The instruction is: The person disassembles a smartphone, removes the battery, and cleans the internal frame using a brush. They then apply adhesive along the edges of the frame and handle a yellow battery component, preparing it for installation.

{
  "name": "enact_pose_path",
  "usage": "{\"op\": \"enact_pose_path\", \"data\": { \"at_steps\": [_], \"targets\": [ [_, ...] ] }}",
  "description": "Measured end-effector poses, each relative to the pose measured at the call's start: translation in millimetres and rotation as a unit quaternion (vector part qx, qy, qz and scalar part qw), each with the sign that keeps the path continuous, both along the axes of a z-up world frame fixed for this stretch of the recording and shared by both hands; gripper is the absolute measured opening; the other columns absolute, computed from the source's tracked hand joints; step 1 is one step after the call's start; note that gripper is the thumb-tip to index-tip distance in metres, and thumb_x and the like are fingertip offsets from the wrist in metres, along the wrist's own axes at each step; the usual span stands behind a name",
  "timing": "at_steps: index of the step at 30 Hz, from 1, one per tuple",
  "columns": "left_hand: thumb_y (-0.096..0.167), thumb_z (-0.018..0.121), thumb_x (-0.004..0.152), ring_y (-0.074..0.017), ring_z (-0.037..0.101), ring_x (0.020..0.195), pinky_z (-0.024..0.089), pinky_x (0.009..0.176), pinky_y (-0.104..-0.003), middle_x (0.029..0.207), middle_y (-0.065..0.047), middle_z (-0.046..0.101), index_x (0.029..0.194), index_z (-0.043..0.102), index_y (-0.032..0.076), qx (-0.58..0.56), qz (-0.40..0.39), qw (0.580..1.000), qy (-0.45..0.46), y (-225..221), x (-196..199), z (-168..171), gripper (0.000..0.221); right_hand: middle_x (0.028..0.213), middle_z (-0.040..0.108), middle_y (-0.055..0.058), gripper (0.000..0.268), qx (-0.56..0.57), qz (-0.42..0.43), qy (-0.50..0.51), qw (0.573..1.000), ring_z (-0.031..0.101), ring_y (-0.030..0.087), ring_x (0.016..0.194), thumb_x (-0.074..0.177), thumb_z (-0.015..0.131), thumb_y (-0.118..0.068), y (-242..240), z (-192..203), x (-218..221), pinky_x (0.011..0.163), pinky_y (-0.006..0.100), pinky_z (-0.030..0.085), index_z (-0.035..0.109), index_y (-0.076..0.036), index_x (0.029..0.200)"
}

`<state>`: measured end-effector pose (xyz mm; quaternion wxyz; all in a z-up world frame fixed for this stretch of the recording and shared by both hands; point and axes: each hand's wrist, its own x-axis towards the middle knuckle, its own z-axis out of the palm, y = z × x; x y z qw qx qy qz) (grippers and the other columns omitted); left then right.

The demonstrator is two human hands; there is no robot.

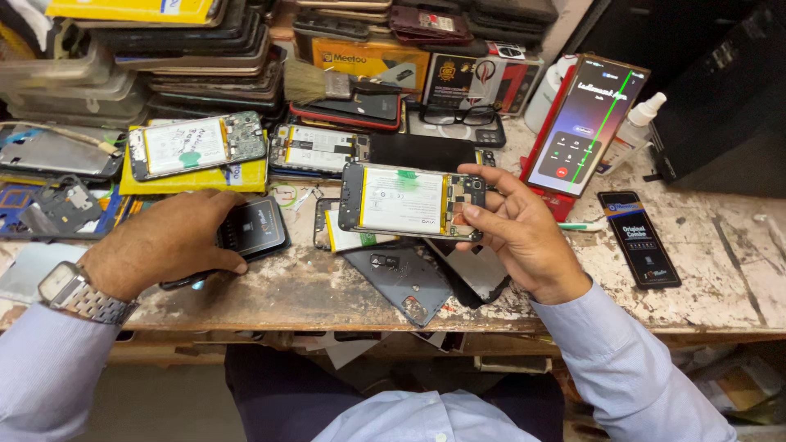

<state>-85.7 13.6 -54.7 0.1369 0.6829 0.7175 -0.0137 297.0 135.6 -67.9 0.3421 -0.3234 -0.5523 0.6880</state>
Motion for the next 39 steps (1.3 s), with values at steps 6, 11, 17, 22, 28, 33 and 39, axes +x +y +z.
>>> {"op": "enact_pose_path", "data": {
  "at_steps": [6,11,17,22,28,33,39],
  "targets": [
    [0.04,0.096,0.063,-0.0341,0.06,0.12,0.051,0.101,-0.043,0.126,-0.015,0.064,0.14,0.058,0.013,0.002,-0.004,1.0,0.009,-1,0,-3,0.09,0.108,0.072,0.007,0.056,0.026,0.013,0.031,0.999,0.07,0.011,0.093,0.097,0.063,-0.004,1,-2,2,0.069,0.03,0.061,0.046,-0.004,0.15],
    [0.044,0.092,0.066,-0.0368,0.061,0.116,0.051,0.097,-0.045,0.127,-0.017,0.063,0.139,0.058,0.011,0.092,-0.018,0.996,-0.014,-9,10,6,0.088,0.11,0.072,0.006,0.054,0.062,0.013,0.003,0.998,0.07,0.011,0.094,0.097,0.059,-0.003,0,7,-2,0.069,0.028,0.059,0.045,-0.005,0.149],
    [0.053,0.054,0.099,-0.022,0.067,0.116,0.053,0.095,-0.037,0.135,-0.012,0.07,0.142,0.062,0.007,0.175,0.075,0.851,-0.49,-31,75,-11,0.064,0.111,0.07,0.007,0.051,0.14,0.091,-0.022,0.986,0.066,0.01,0.094,0.101,0.06,-0.003,-3,30,-9,0.074,0.027,0.056,0.049,-0.003,0.15],
    [0.071,0.023,0.096,-0.0249,0.069,0.118,0.055,0.1,-0.039,0.136,-0.018,0.069,0.148,0.052,-0.004,-0.127,0.127,0.518,-0.836,-22,131,-39,0.096,0.116,0.07,0.007,0.048,0.152,0.223,-0.075,0.96,0.064,0.011,0.099,0.101,0.06,-0.005,-8,52,-23,0.085,0.028,0.055,0.052,-0.003,0.148],
    [0.075,0.016,0.103,-0.0314,0.071,0.101,0.061,0.088,-0.044,0.125,-0.025,0.067,0.152,0.043,-0.004,-0.143,-0.044,0.402,-0.903,-24,159,-60,0.096,0.126,0.067,0.007,0.045,0.23,0.287,-0.078,0.926,0.062,0.011,0.115,0.104,0.059,-0.007,-13,47,-52,0.098,0.028,0.053,0.051,-0.003,0.148],
    [0.073,0.015,0.105,-0.0282,0.07,0.099,0.061,0.085,-0.041,0.121,-0.022,0.066,0.145,0.05,-0.003,0.009,0.032,0.446,-0.894,-28,165,-69,0.092,0.114,0.066,0.01,0.024,0.545,-0.012,-0.17,0.821,0.066,0.013,0.102,0.099,0.07,-0.011,-46,41,-57,0.083,0.027,0.055,0.065,-0.002,0.121],
    [0.063,0.027,0.101,-0.0217,0.061,0.124,0.05,0.105,-0.036,0.138,-0.013,0.061,0.146,0.05,0.004,0.112,0.15,0.476,-0.859,-23,168,-74,0.078,0.077,0.069,0.002,0.025,0.354,0.077,-0.205,0.91,0.058,0.009,0.059,0.082,0.082,-0.019,-83,23,-70,0.052,0.026,0.048,0.071,-0.002,0.097]
  ]
}}
